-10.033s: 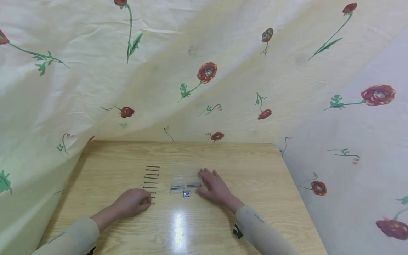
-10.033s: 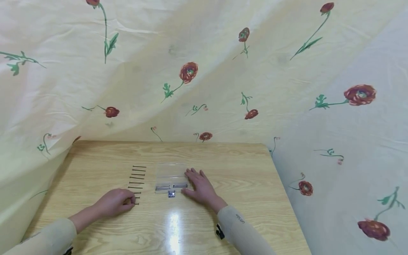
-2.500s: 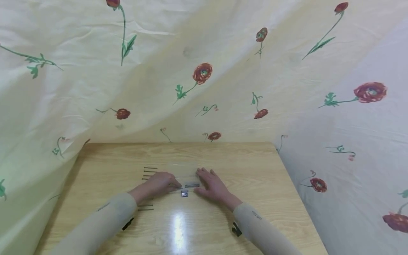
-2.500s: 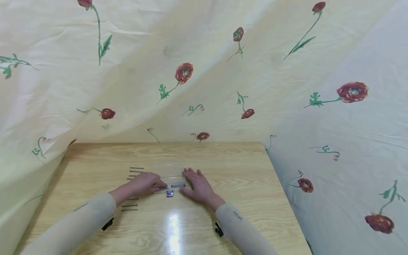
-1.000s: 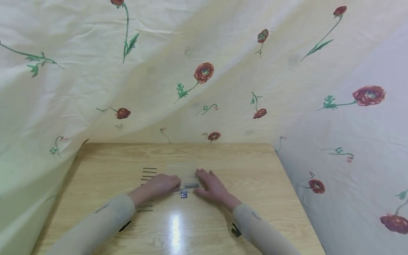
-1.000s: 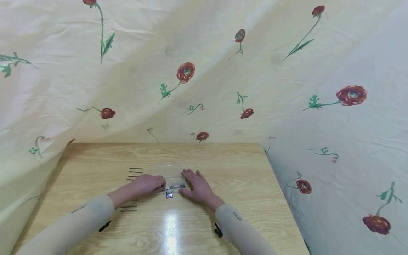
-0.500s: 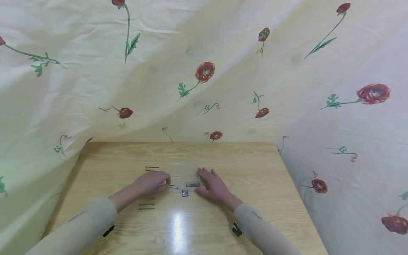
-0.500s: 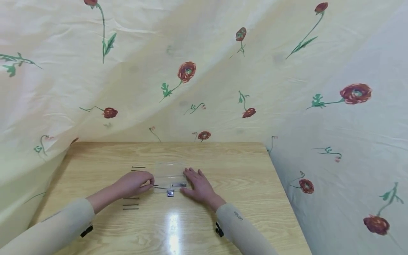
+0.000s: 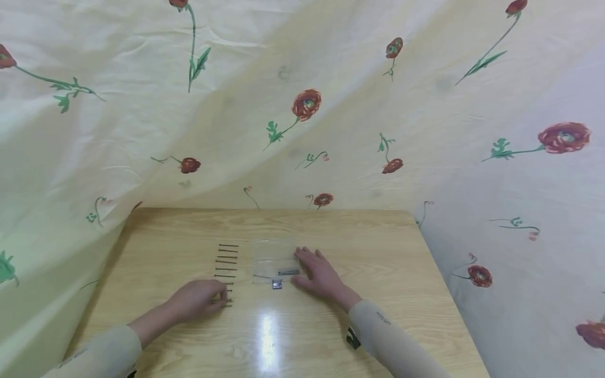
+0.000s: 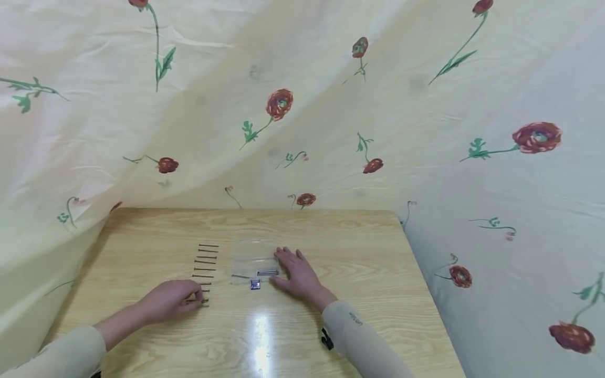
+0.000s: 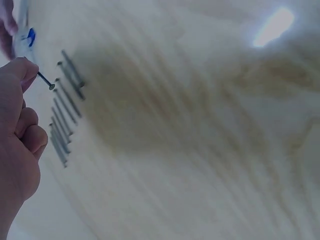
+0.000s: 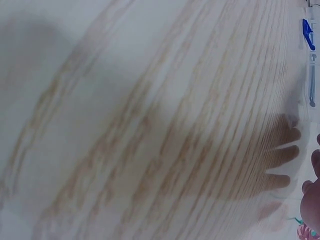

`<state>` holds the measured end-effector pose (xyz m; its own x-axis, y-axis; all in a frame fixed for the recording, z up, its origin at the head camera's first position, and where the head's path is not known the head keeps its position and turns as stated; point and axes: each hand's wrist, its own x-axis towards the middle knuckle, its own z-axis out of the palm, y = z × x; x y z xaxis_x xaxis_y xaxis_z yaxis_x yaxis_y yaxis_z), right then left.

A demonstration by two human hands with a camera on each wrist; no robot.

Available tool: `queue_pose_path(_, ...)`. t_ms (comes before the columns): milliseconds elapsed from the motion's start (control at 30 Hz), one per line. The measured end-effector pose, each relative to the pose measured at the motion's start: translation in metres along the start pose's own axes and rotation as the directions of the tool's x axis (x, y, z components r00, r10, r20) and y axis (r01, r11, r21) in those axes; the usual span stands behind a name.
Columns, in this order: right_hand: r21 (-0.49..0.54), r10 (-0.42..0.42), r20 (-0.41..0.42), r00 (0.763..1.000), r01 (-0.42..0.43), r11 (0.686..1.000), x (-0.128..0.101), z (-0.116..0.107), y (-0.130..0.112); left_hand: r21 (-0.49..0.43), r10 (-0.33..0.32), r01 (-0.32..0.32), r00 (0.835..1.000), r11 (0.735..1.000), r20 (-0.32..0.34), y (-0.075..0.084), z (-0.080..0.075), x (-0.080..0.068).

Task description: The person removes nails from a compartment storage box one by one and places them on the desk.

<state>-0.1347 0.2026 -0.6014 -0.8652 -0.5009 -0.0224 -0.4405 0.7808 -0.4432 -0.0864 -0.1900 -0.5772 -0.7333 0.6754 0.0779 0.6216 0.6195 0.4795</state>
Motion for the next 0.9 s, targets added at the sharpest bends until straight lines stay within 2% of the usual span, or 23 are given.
queue_pose_path(233,0.001,-0.014,-0.013,1.000,0.014,1.000,0.001,-0.001,0.001,-0.034,0.016,-0.016,1.000,0.999,-0.008,0.001,0.018,-0.013)
queue_pose_path(433,-0.018,-0.009,-0.005,1.000,0.009,1.000,0.001,0.000,0.004,0.009,0.031,-0.030,0.999,0.999,-0.041,-0.001,0.027,-0.017)
queue_pose_path(633,-0.006,-0.010,-0.003,1.000,0.010,1.000,0.000,-0.002,0.003,0.000,0.018,-0.018,0.996,1.000,-0.091,-0.002,0.032,-0.018)
queue_pose_path(900,-0.008,0.001,0.010,1.000,-0.001,1.000,0.001,-0.003,0.002,-0.005,-0.024,0.023,0.998,1.000,-0.056,-0.001,0.030,-0.016)
